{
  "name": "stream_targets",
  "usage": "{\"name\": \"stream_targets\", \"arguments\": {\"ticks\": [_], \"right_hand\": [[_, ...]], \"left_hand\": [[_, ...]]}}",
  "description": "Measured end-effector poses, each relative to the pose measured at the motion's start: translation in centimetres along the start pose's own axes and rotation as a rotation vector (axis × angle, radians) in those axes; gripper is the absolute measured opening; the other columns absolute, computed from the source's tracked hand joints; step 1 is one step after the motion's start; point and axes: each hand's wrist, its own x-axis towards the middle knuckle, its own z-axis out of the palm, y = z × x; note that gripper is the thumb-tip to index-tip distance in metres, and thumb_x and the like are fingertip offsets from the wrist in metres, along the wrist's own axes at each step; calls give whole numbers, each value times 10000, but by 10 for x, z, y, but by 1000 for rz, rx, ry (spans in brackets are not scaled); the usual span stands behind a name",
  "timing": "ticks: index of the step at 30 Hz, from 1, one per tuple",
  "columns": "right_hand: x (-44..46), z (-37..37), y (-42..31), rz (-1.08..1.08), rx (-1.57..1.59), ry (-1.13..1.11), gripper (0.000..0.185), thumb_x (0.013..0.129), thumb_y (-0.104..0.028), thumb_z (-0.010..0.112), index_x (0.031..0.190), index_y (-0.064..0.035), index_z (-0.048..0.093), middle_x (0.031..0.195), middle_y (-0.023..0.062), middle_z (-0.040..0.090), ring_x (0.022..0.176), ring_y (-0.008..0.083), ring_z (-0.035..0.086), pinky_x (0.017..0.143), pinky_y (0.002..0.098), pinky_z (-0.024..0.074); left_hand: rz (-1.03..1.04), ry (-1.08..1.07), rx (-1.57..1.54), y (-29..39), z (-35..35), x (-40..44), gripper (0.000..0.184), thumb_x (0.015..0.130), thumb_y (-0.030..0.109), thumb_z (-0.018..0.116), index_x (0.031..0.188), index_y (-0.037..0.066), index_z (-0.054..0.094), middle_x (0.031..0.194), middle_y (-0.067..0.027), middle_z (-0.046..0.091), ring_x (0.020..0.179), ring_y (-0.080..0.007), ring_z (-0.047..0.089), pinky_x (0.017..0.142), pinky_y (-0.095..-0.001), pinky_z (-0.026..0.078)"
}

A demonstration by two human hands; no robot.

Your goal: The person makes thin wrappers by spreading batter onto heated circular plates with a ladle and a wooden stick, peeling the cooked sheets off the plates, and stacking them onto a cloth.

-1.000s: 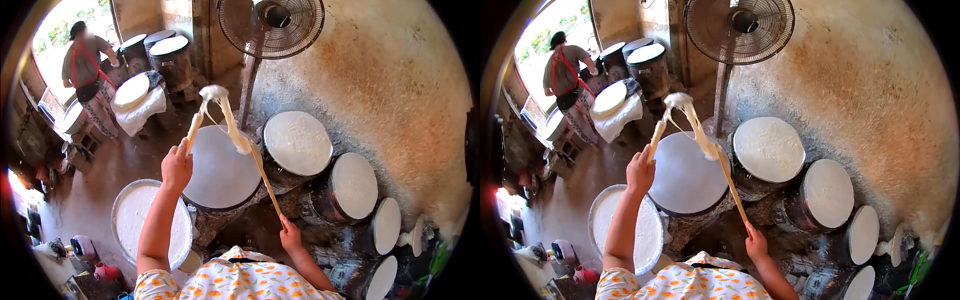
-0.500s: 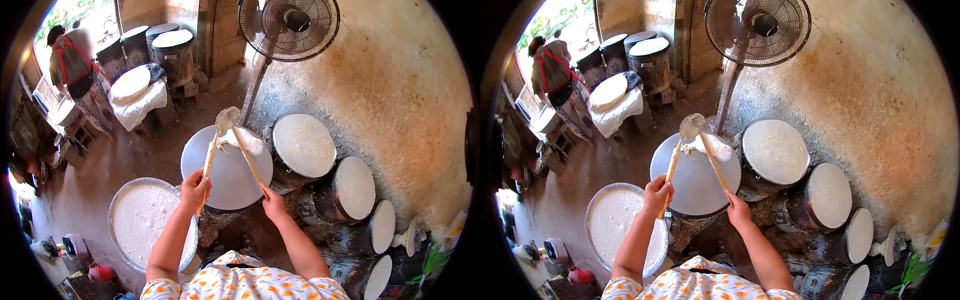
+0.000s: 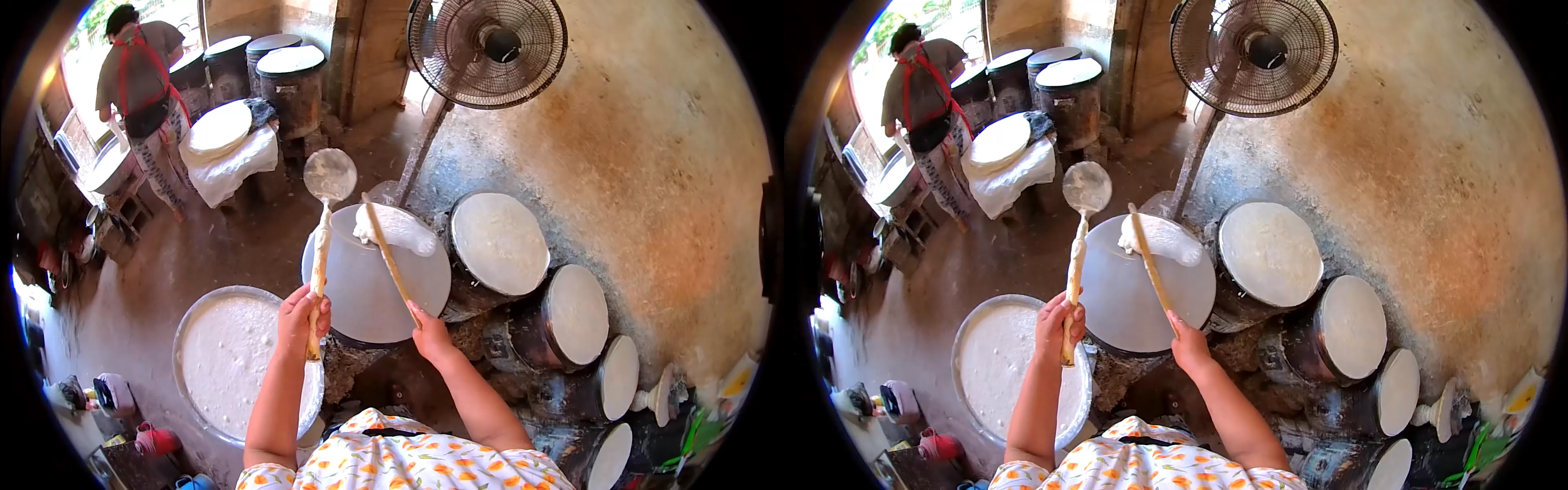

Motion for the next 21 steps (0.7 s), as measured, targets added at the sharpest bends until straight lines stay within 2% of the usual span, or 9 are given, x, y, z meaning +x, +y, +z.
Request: {"name": "stream_targets", "arguments": {"ticks": [3,4,7,9,12,14,15,17,21], "right_hand": [[-16,4,-7,22,-60,-70,571,747,84,463,1293,-79,496,1247,177,539,1163,293,520,974,327,427],[-26,0,-12,-7,-45,-77,557,744,86,462,1272,-82,522,1237,166,553,1151,280,536,974,318,431],[-46,-13,5,5,-16,-99,546,740,89,461,1251,-83,546,1231,155,565,1147,261,547,969,312,434],[-44,-29,21,28,-86,1,549,727,99,468,1238,-81,560,1237,132,575,1152,220,553,970,294,426],[-13,-31,46,121,25,186,565,718,117,459,1239,-78,560,1232,128,584,1163,190,544,978,279,409],[15,-30,43,55,195,78,597,711,136,444,1258,-80,544,1257,135,566,1193,170,514,991,274,391],[22,-24,37,-29,127,-3,601,719,125,448,1277,-84,526,1291,148,534,1223,183,489,1006,277,377],[22,-18,8,44,46,-151,593,727,103,453,1283,-91,523,1296,154,527,1221,200,494,1004,277,377],[-17,-25,3,-20,21,-231,570,735,71,473,1274,-103,536,1251,153,562,1186,213,527,980,272,397]], "left_hand": [[-51,112,237,-2,-2,-1,207,912,136,464,1041,3,556,684,-36,532,450,-93,461,390,-224,367],[-56,108,260,-6,-6,0,163,916,138,461,942,16,566,671,-27,537,452,-95,475,389,-231,376],[-82,122,305,-15,-7,-1,155,918,135,456,910,19,559,671,-30,536,453,-98,478,385,-236,382],[-84,151,299,-19,-5,-3,160,919,135,456,912,14,561,668,-28,535,455,-98,482,384,-233,381],[-78,159,361,-22,-9,-2,178,920,136,450,979,5,555,679,-34,521,454,-92,463,380,-227,376],[-175,21,-19,-14,-12,-2,247,920,141,444,1099,-6,531,694,-42,501,455,-85,436,373,-219,367],[-173,23,-16,-13,-9,-3,247,920,141,444,1099,-6,531,694,-42,501,455,-85,436,373,-219,367],[-46,-94,-323,-8,-4,-9,321,919,151,443,1194,-9,491,702,-48,486,458,-80,418,367,-213,354],[44,37,-6,1,4,-14,318,920,152,450,1186,-11,507,692,-50,498,439,-84,420,367,-210,345]]}}
